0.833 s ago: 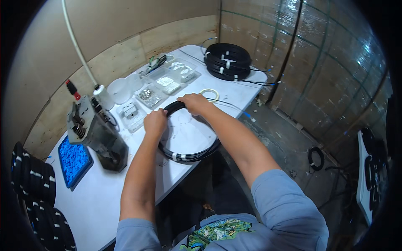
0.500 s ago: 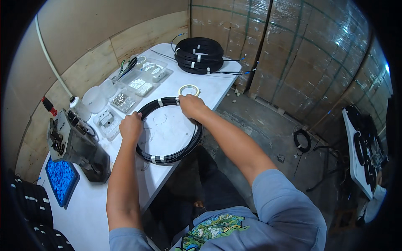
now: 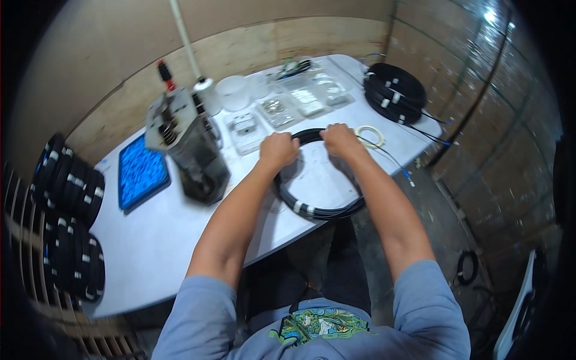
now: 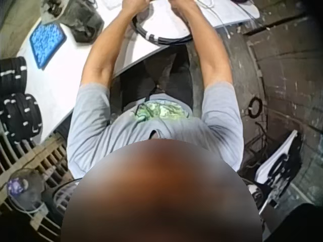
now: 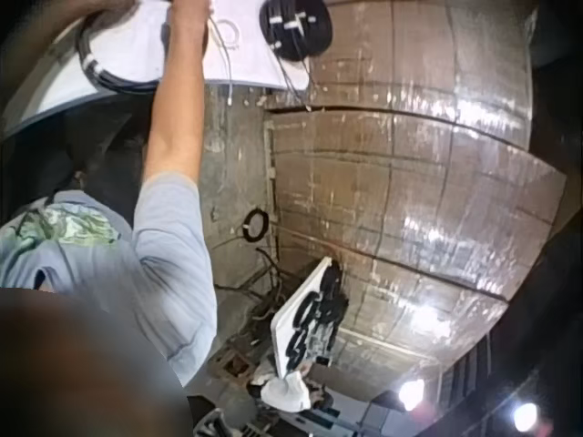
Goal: The recorder uses a benchtop manual press to crimp or secure components onto a large coil of thick black cable.
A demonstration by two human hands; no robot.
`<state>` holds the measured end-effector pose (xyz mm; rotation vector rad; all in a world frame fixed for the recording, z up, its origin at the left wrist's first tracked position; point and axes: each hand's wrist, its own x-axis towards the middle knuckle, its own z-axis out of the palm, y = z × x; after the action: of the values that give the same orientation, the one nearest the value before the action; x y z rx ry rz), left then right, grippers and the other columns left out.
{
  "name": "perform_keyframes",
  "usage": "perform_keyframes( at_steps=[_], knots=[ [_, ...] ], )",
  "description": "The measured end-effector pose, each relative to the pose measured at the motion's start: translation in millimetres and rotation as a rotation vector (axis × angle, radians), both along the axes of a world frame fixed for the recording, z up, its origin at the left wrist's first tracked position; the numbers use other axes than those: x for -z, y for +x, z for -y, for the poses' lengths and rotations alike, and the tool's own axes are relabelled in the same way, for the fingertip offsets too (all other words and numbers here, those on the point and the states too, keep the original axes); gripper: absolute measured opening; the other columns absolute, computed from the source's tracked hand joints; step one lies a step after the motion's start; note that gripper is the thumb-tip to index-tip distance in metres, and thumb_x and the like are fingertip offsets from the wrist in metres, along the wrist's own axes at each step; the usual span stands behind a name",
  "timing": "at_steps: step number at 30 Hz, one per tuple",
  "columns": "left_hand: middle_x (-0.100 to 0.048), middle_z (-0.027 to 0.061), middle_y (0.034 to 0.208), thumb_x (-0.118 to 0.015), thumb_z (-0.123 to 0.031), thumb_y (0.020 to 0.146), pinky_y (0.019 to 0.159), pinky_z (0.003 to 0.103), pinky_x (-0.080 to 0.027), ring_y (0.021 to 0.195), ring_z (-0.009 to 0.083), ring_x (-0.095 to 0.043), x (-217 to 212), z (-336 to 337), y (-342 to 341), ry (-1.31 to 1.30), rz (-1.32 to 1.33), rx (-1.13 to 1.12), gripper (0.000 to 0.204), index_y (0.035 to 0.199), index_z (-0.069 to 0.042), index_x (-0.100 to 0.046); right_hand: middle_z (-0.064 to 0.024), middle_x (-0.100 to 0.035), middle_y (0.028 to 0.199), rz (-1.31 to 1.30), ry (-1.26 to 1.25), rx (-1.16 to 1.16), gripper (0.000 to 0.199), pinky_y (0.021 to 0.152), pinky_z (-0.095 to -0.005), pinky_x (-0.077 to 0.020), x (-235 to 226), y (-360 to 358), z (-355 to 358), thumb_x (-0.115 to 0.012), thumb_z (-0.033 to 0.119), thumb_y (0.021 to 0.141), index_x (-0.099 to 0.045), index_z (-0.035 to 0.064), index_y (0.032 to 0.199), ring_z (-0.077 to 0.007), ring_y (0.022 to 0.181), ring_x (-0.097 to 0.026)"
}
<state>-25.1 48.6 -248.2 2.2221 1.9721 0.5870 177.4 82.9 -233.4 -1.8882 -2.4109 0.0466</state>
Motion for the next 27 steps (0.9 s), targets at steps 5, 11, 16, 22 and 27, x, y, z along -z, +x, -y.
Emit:
perform_keyframes(
  at_steps=[5,11,16,22,27],
  knots=[
    [-0.075,0.0227,0.097,-0.059,-0.041,0.095,0.088,0.050,-0.058,0.092,0.0407,-0.073,-17.4,19.5,-25.8,-0.149,0.035,0.005,0.042,0.109,-0.005,-0.077,-0.0127,-0.070,0.126,-0.153,0.140,-0.215,0.043,0.102,-0.0540,-0.0492,13.9,-19.6,4.4,-0.048,0.038,0.105,-0.063,0.0137,0.137,-0.0369,0.120,-0.064],
    [-0.075,0.0223,0.106,-0.074,-0.028,0.089,0.090,0.048,-0.057,0.102,0.0402,-0.072,-39.3,69.7,-56.4,-0.249,0.053,0.062,0.029,0.105,-0.004,-0.077,-0.0147,-0.070,0.128,-0.350,0.057,-0.579,0.037,0.105,-0.0475,-0.0477,8.6,-56.7,16.2,-0.063,0.029,0.096,-0.071,0.0112,0.127,-0.0390,0.119,-0.062],
    [-0.075,0.0237,0.100,-0.072,-0.017,0.087,0.087,0.049,-0.058,0.097,0.0416,-0.073,-44.0,99.6,-84.6,-0.196,0.057,0.026,0.019,0.098,-0.004,-0.079,-0.0133,-0.074,0.115,-0.300,0.056,-0.767,0.031,0.099,-0.0464,-0.0510,-0.7,-101.7,50.7,-0.066,0.024,0.092,-0.074,0.0165,0.122,-0.0375,0.110,-0.066],
    [-0.074,0.0252,0.094,-0.070,-0.014,0.087,0.085,0.049,-0.058,0.090,0.0432,-0.072,-36.1,137.7,-120.4,-0.047,0.099,-0.038,0.017,0.098,-0.005,-0.080,-0.0130,-0.075,0.096,-0.137,0.152,-0.614,0.016,0.083,-0.0477,-0.0551,-0.4,-125.3,69.5,-0.069,0.020,0.090,-0.079,0.0145,0.101,-0.0354,0.095,-0.071],
    [-0.072,0.0221,0.085,-0.069,-0.017,0.093,0.075,0.051,-0.055,0.079,0.0426,-0.069,-17.1,159.1,-148.9,0.272,0.209,-0.005,0.018,0.095,-0.002,-0.079,-0.0119,-0.075,0.098,-0.173,0.200,-0.571,0.017,0.084,-0.0492,-0.0524,3.4,-144.3,83.1,-0.068,0.019,0.091,-0.079,0.0143,0.102,-0.0341,0.098,-0.069]
  ],
)
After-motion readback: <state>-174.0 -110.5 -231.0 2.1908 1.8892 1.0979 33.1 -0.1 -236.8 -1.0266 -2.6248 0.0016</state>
